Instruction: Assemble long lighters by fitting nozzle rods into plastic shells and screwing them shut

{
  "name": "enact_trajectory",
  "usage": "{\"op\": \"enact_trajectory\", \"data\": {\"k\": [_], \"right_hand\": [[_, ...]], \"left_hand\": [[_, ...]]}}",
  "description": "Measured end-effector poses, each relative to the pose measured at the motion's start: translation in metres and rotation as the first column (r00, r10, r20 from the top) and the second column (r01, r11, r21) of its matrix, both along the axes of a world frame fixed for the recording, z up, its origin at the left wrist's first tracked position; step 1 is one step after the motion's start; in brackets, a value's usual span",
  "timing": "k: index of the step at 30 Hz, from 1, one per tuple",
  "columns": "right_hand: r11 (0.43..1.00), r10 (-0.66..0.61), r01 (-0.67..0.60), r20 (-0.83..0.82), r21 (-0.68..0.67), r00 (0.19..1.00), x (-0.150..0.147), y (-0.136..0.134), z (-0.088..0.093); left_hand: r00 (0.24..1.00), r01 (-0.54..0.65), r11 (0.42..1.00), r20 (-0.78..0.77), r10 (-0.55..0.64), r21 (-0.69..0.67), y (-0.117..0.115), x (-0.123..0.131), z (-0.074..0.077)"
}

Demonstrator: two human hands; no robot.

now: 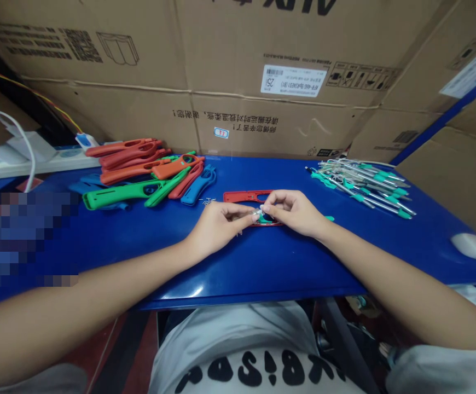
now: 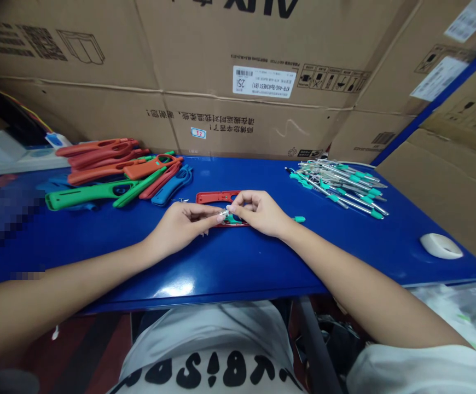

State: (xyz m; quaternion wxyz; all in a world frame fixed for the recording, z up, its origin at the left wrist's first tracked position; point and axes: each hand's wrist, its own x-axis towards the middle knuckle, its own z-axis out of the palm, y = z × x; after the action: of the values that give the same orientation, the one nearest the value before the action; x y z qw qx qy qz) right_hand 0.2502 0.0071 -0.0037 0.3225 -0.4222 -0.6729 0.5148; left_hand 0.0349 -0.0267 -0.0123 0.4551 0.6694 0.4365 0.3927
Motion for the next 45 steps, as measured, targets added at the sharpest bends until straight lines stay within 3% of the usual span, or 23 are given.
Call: {"op": "enact_trajectory", "data": {"k": [7, 13, 17, 19, 23, 26, 31, 41, 45], "right_hand": [[0.999, -0.007, 0.008, -0.014, 0.040, 1.000, -0.003, -0.002, 0.004], [0.988, -0.035, 0.038, -0.024, 0.149, 0.999, -0.004, 0.000, 0.008], [0.979, -0.058, 0.069, -0.062, 0.194, 0.996, 0.001, 0.004, 0.008], [0.979, -0.063, 0.073, -0.059, 0.191, 0.996, 0.003, 0.005, 0.007], [0.979, -0.067, 0.072, -0.034, 0.188, 0.997, 0.003, 0.005, 0.007], [0.975, -0.063, 0.064, -0.011, 0.215, 0.998, 0.002, 0.006, 0.006], [0.956, -0.067, 0.052, 0.041, 0.289, 0.997, 0.002, 0.008, 0.004], [0.934, -0.046, 0.010, 0.092, 0.358, 0.995, 0.005, 0.012, 0.000], [0.918, -0.053, 0.003, 0.113, 0.397, 0.992, 0.006, 0.012, -0.001]], "left_hand": [[0.999, 0.021, 0.999, -0.028, -0.022, -0.036, 0.002, -0.005, 0.011], [0.949, 0.118, 0.978, -0.311, -0.060, 0.171, 0.005, -0.022, 0.031], [0.864, 0.213, 0.912, -0.504, -0.007, 0.352, 0.008, -0.026, 0.034], [0.854, 0.236, 0.898, -0.520, -0.009, 0.372, 0.009, -0.025, 0.031], [0.866, 0.234, 0.932, -0.495, -0.069, 0.278, 0.009, -0.023, 0.024], [0.877, 0.201, 0.942, -0.478, -0.051, 0.268, 0.009, -0.023, 0.020], [0.871, 0.173, 0.945, -0.491, -0.015, 0.278, 0.009, -0.024, 0.024], [0.816, 0.301, 0.900, -0.573, -0.073, 0.315, 0.011, -0.029, 0.028], [0.815, 0.283, 0.905, -0.577, -0.051, 0.319, 0.008, -0.028, 0.029]]}}
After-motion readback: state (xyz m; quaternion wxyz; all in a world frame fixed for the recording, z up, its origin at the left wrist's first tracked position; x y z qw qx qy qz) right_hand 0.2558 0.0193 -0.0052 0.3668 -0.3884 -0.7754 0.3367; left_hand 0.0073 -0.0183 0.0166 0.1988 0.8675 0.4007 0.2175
